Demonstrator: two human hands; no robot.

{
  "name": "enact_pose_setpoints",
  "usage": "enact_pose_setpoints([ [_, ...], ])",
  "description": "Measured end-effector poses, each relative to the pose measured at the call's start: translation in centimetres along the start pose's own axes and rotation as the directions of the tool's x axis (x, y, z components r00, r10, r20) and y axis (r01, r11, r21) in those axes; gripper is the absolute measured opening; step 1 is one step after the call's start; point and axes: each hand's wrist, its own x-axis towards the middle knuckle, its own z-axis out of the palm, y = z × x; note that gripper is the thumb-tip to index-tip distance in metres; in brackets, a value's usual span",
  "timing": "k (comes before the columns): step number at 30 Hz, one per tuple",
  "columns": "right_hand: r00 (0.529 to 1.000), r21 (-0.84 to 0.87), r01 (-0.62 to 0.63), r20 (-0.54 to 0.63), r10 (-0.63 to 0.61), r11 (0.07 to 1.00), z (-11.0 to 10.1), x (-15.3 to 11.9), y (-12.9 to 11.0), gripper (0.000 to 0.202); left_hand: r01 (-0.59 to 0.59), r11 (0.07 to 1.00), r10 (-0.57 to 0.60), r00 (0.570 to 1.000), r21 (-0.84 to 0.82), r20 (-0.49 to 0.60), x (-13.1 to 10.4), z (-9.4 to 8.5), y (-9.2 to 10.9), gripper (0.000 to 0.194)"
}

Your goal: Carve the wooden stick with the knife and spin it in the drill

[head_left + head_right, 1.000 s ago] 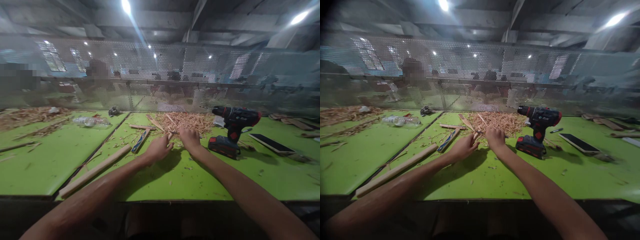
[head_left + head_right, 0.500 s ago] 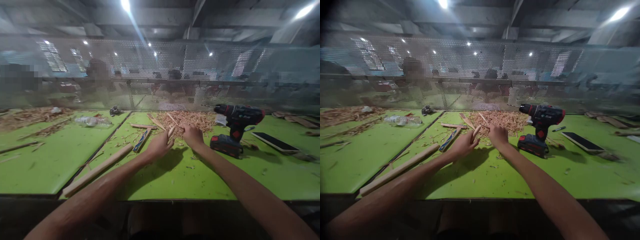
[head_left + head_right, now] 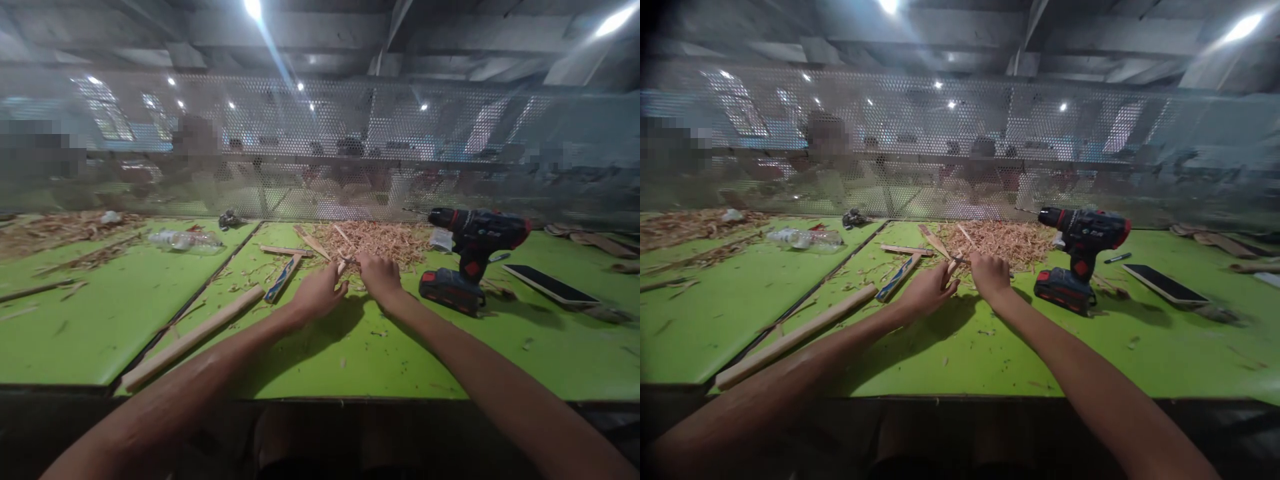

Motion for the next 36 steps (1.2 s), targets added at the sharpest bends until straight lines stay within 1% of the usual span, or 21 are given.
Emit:
enact_pose_setpoints([
  [4, 0.999, -0.01, -0.023, 0.021, 0.024, 1.0, 0.2, 0.2, 0.2, 0.036, 0.023, 0.998, -0.026, 0.998, 0.058, 0.056, -0.1, 0.1, 0.2, 0.023],
  [9, 0.998, 0.002, -0.042, 0.045, 0.042, 0.999, 0.3, 0.6, 0.4, 0.038, 0.032, 0.994, -0.039, 0.997, 0.106, 0.066, -0.3, -0.1, 0.4, 0.025],
  [12, 0.99, 0.006, -0.111, 0.089, 0.11, 0.994, 0.6, 1.7, 1.5, 0.037, 0.017, 0.996, -0.023, 0.997, 0.09, 0.068, -0.6, -0.4, 1.0, 0.021],
  [14, 0.978, 0.006, -0.174, 0.12, 0.172, 0.985, 0.8, 2.4, 2.7, 0.036, -0.015, 0.999, 0.013, 0.999, 0.049, 0.039, -0.8, -0.6, 1.3, 0.019],
  [16, 0.968, 0.006, -0.219, 0.124, 0.217, 0.976, 0.9, 2.8, 3.6, 0.037, -0.038, 0.999, 0.038, 0.999, -0.005, 0.013, -0.7, -0.6, 1.2, 0.019],
  [17, 0.969, 0.01, -0.227, 0.106, 0.225, 0.974, 0.8, 2.7, 3.9, 0.038, -0.036, 0.999, 0.037, 0.999, -0.035, 0.01, -0.6, -0.5, 1.0, 0.019],
  [19, 0.977, 0.036, -0.211, 0.027, 0.21, 0.977, 0.5, 2.3, 3.7, 0.038, -0.007, 0.996, 0.009, 1.0, -0.087, 0.022, -0.3, -0.2, 0.4, 0.019],
  [21, 0.986, 0.061, -0.152, -0.054, 0.155, 0.987, 0.1, 1.6, 2.7, 0.038, 0.034, 0.989, -0.029, 0.999, -0.144, 0.037, 0.0, 0.1, -0.2, 0.021],
  [22, 0.99, 0.064, -0.117, -0.071, 0.122, 0.991, -0.1, 1.2, 2.1, 0.037, 0.045, 0.983, -0.039, 0.998, -0.176, 0.041, 0.1, 0.3, -0.4, 0.021],
  [24, 0.997, 0.05, -0.057, -0.053, 0.059, 0.997, -0.4, 0.5, 1.0, 0.038, 0.038, 0.972, -0.03, 0.999, -0.23, 0.039, 0.2, 0.5, -0.4, 0.02],
  [27, 1.0, 0.029, -0.018, -0.014, 0.018, 0.999, -0.5, -0.1, 0.1, 0.04, 0.013, 0.965, -0.006, 1.0, -0.262, 0.025, 0.1, 0.6, -0.1, 0.019],
  [32, 0.999, 0.031, 0.017, -0.033, -0.016, 0.999, -0.3, -0.4, 0.0, 0.039, 0.036, 0.97, -0.029, 0.999, -0.241, 0.032, 0.0, 0.6, 0.1, 0.019],
  [36, 0.999, 0.001, 0.017, -0.029, -0.017, 1.0, -0.2, -0.4, -0.2, 0.039, 0.037, 0.975, -0.032, 0.999, -0.218, 0.025, 0.0, 0.6, 0.1, 0.016],
])
